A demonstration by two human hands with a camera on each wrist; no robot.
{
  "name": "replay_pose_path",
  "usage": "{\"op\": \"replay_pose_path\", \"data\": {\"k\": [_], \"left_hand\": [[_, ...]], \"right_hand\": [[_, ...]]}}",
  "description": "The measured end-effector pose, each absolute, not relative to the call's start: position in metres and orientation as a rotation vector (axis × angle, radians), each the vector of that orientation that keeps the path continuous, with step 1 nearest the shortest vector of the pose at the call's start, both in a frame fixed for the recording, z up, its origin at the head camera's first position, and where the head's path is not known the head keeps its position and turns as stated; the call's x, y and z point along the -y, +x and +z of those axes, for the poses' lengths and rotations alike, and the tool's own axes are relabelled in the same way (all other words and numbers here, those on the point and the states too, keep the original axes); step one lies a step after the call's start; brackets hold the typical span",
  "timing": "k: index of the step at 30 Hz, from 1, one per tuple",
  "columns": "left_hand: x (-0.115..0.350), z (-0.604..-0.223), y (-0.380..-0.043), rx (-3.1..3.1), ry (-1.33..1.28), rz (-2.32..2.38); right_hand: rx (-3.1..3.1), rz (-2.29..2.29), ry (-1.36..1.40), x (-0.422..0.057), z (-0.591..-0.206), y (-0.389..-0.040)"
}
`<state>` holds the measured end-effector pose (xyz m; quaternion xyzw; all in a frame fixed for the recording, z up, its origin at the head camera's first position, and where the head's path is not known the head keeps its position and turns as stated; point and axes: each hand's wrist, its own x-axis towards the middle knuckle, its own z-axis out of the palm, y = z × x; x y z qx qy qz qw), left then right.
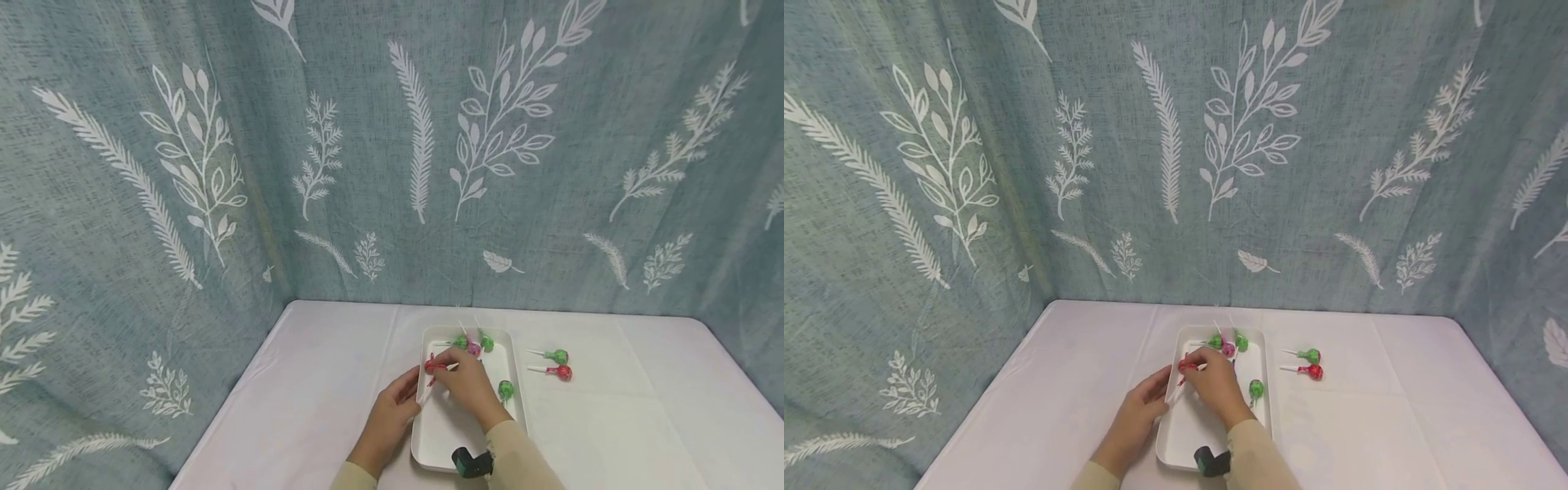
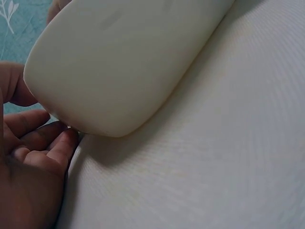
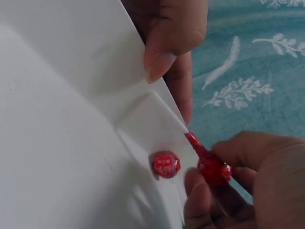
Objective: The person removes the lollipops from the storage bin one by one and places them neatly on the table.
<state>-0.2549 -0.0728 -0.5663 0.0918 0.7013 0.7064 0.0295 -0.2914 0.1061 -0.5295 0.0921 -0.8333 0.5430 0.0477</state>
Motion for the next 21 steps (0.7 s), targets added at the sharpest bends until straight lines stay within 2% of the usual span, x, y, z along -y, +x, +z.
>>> {"op": "replay_pose_path", "data": {"k": [8, 21], "left_hand": [[0.074, -0.566, -0.256, -2.162, 0.255, 2.169], [0.071, -0.563, -0.255, -2.178, 0.237, 2.169]], "right_hand": [[2.427, 1.664, 0.225, -0.111, -0.517, -0.291], [2.42, 1.786, 0.105, -0.147, -0.491, -0.285]]}}
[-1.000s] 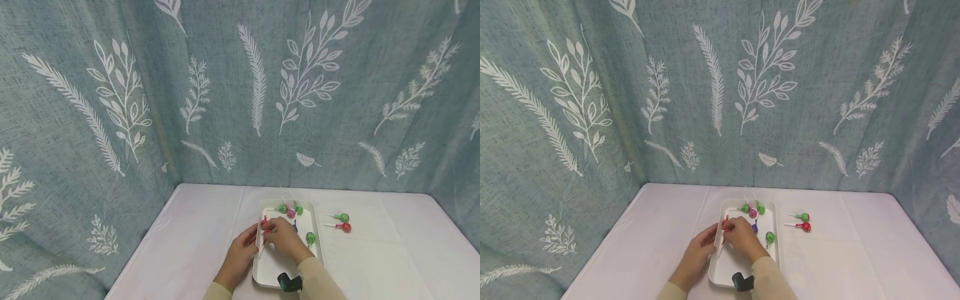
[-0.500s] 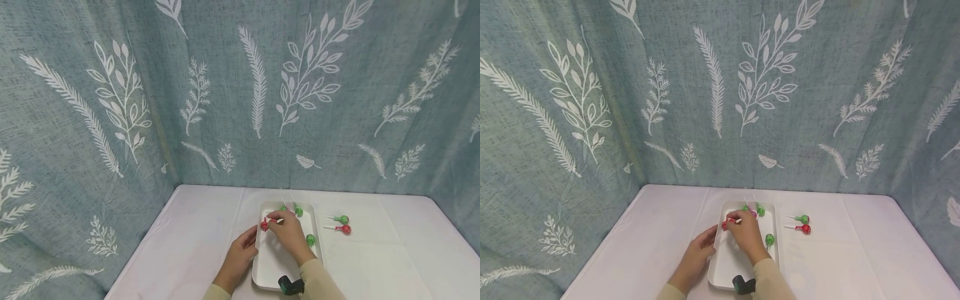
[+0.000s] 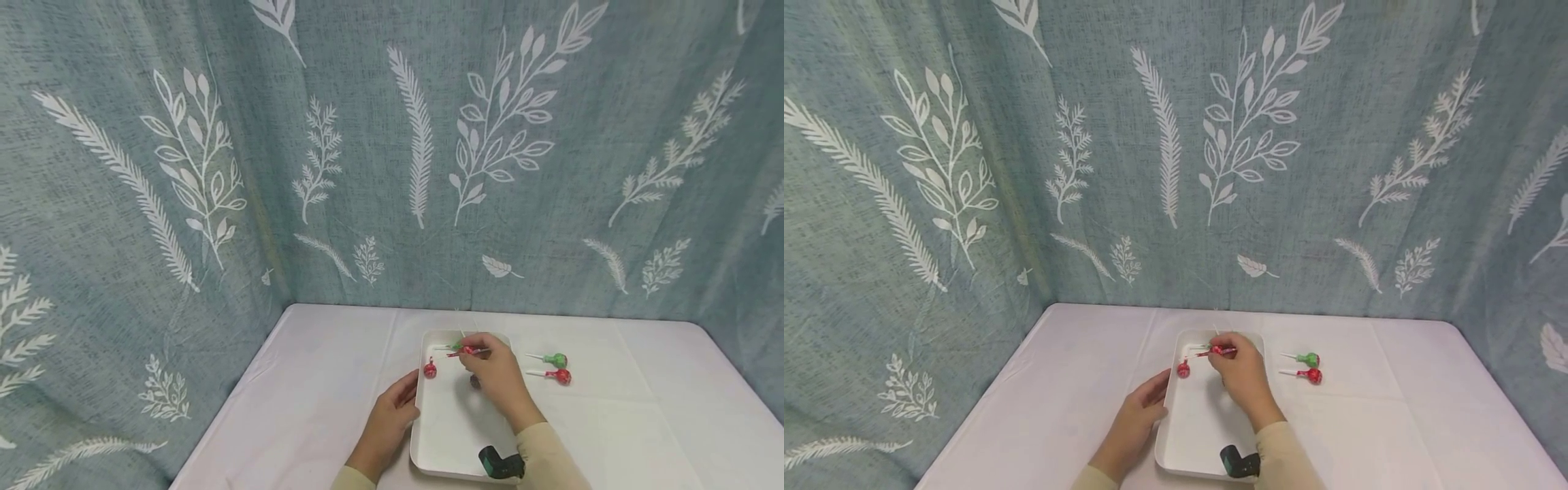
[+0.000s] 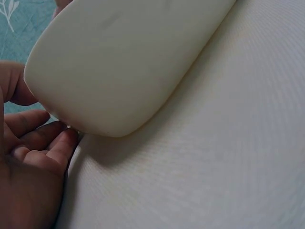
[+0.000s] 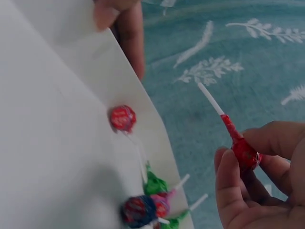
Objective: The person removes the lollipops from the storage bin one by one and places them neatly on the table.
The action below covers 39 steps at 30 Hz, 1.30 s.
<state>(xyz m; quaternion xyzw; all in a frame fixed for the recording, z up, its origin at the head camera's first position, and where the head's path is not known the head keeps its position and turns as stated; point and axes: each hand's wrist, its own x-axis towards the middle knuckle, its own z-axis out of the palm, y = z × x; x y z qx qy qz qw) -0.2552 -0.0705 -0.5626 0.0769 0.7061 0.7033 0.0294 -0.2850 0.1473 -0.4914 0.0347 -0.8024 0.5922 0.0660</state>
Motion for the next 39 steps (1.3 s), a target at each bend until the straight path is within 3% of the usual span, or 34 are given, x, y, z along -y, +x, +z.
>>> {"op": "replay_pose_path", "data": {"k": [12, 39], "left_hand": [[0.071, -0.566, -0.256, -2.171, 0.257, 2.187], [0.072, -0.567, -0.257, -2.184, 0.236, 2.172]], "right_hand": [[2.358, 1.846, 0.031, -0.175, -0.483, -0.281], [2.426, 1.721, -0.15, -0.224, -0.504, -0.272]]}}
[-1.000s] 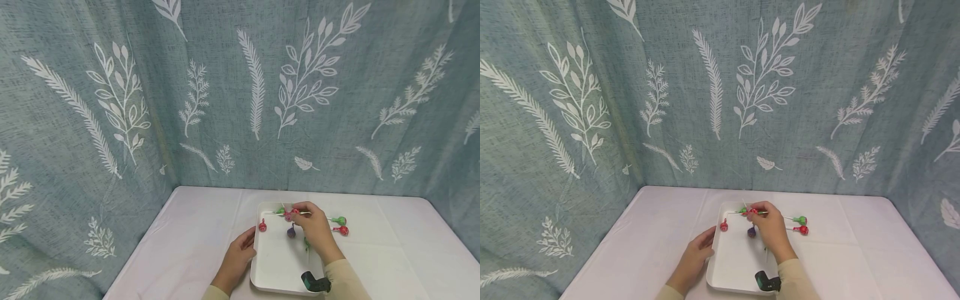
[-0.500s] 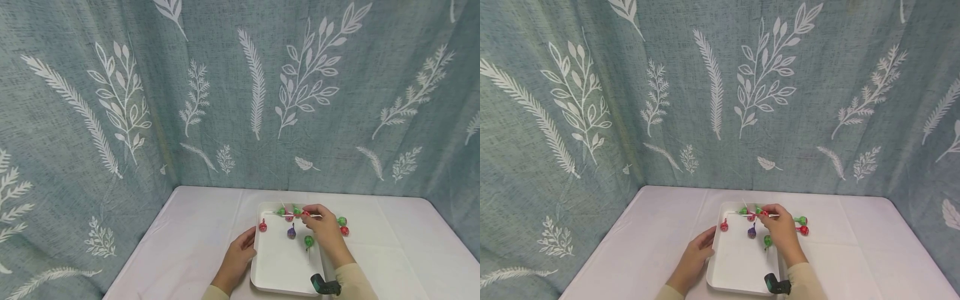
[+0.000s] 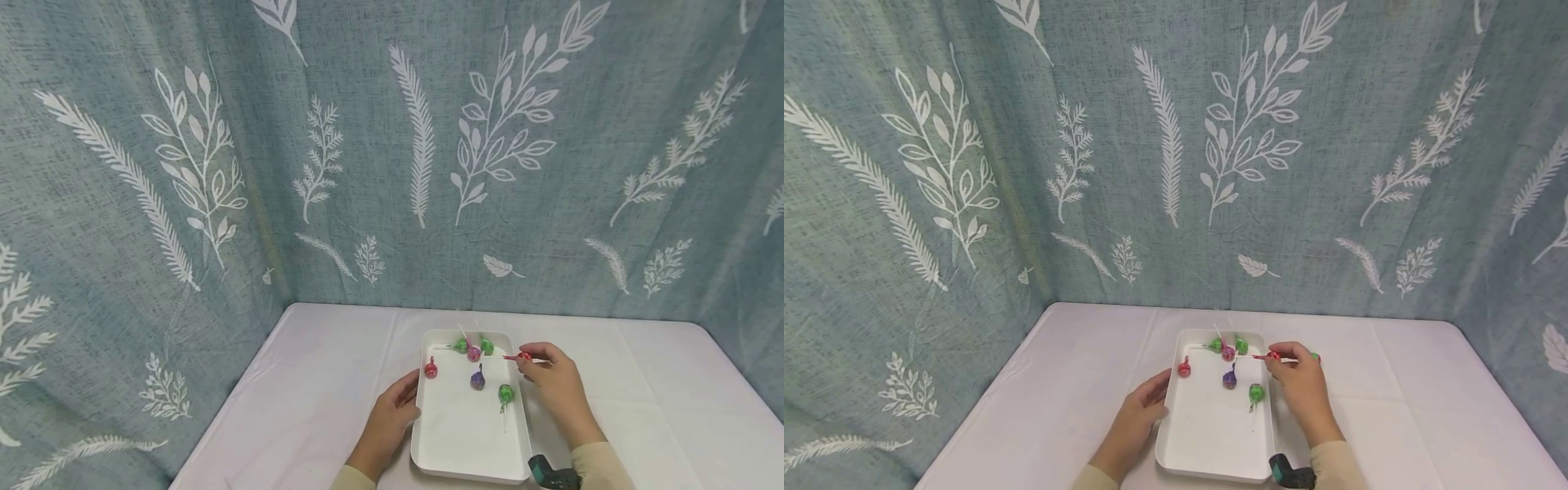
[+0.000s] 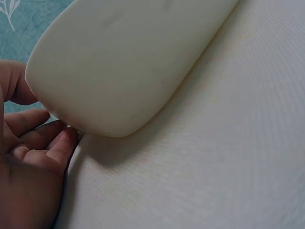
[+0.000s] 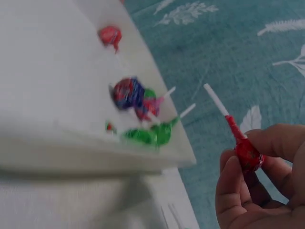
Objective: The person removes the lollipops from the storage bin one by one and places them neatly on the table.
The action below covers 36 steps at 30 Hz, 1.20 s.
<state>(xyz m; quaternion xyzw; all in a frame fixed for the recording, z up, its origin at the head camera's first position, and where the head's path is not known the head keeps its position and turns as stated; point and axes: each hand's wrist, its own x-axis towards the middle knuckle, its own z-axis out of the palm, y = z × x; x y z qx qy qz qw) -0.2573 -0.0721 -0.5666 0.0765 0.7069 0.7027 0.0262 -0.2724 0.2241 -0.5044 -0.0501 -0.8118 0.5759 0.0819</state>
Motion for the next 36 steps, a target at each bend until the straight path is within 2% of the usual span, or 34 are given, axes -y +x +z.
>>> {"op": "replay_pose_path", "data": {"k": [20, 28, 36], "left_hand": [[0.073, -0.567, -0.259, -2.191, 0.217, 2.154], [0.073, -0.57, -0.259, -2.187, 0.231, 2.14], [0.074, -0.57, -0.262, -2.173, 0.249, 2.15]], "right_hand": [[2.382, 1.704, -0.318, -0.274, -0.523, -0.262], [2.351, 1.723, -0.47, -0.28, -0.538, -0.255], [2.349, 1.664, -0.464, -0.283, -0.549, -0.255]]}}
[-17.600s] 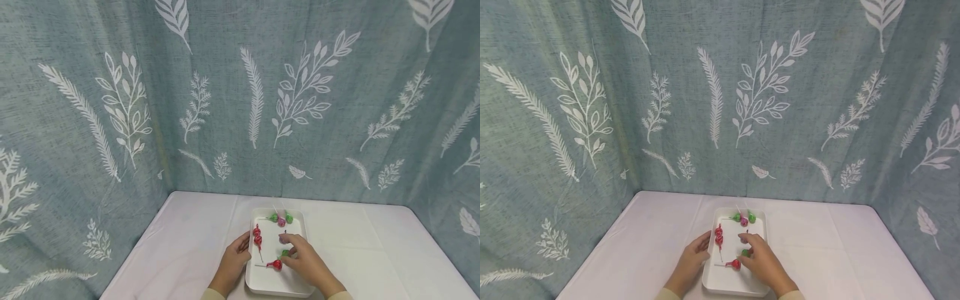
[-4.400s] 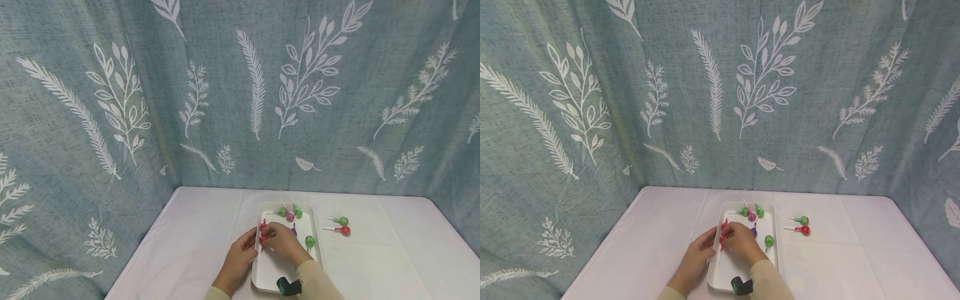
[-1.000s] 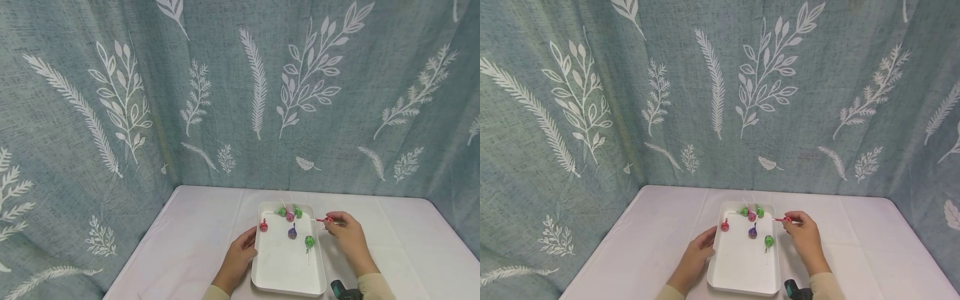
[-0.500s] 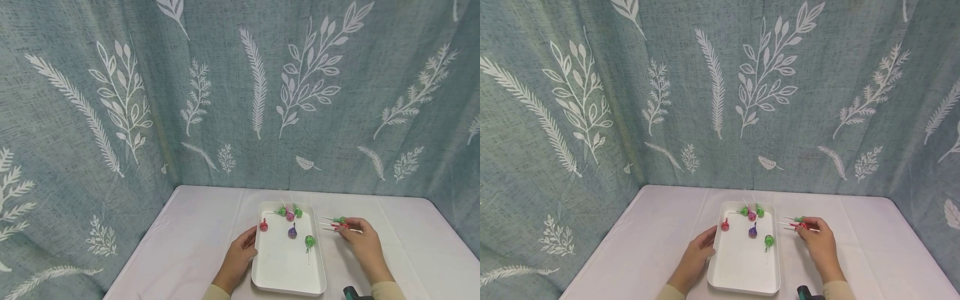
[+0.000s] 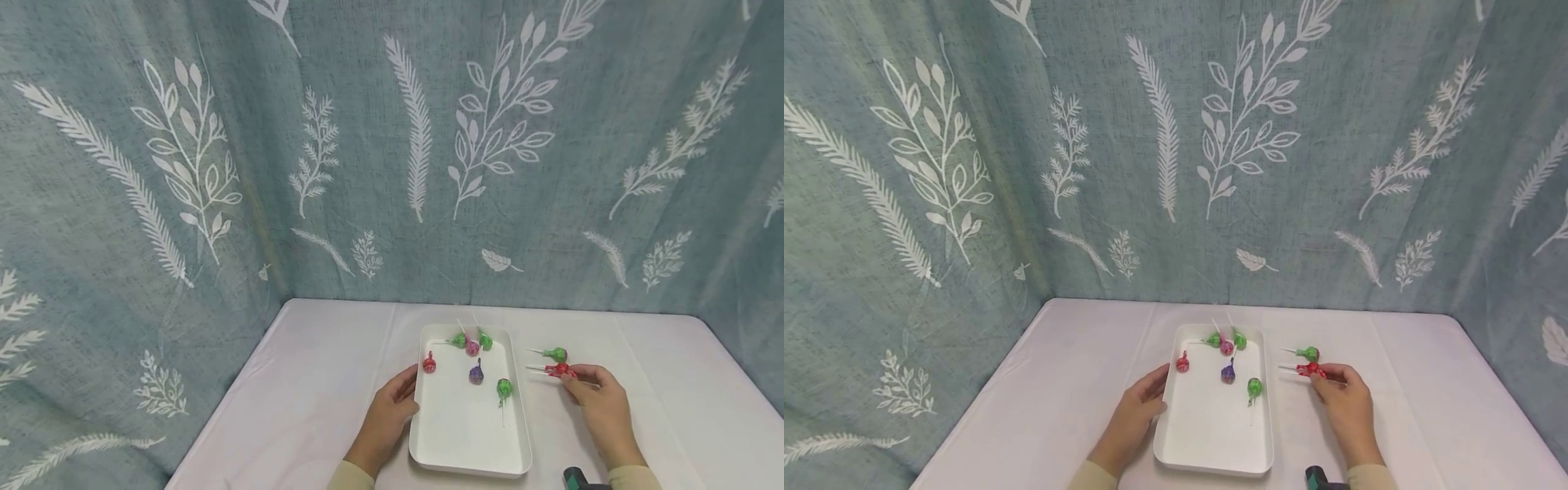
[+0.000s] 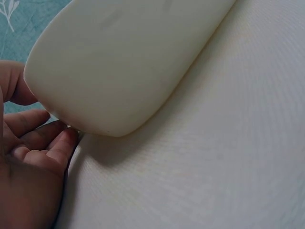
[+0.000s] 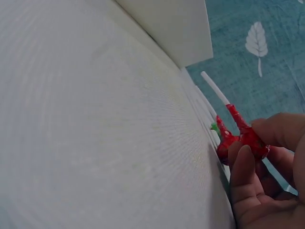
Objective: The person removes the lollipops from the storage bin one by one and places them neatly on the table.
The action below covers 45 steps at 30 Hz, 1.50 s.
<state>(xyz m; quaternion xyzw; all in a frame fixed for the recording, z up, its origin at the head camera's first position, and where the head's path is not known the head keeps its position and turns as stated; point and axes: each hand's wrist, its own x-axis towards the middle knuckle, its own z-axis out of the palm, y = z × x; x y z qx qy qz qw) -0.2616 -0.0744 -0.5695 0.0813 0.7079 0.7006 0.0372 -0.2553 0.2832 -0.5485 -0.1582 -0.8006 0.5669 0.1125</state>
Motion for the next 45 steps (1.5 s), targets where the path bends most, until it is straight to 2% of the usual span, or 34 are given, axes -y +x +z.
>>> {"op": "replay_pose_path", "data": {"k": [23, 45], "left_hand": [[0.0718, -0.5675, -0.2635, -2.208, 0.233, 2.148], [0.0719, -0.5666, -0.2601, -2.187, 0.232, 2.154]], "right_hand": [[2.43, 1.479, -0.463, -0.2817, -0.5493, -0.2584], [2.357, 1.549, -0.504, -0.2799, -0.5504, -0.2555]]}}
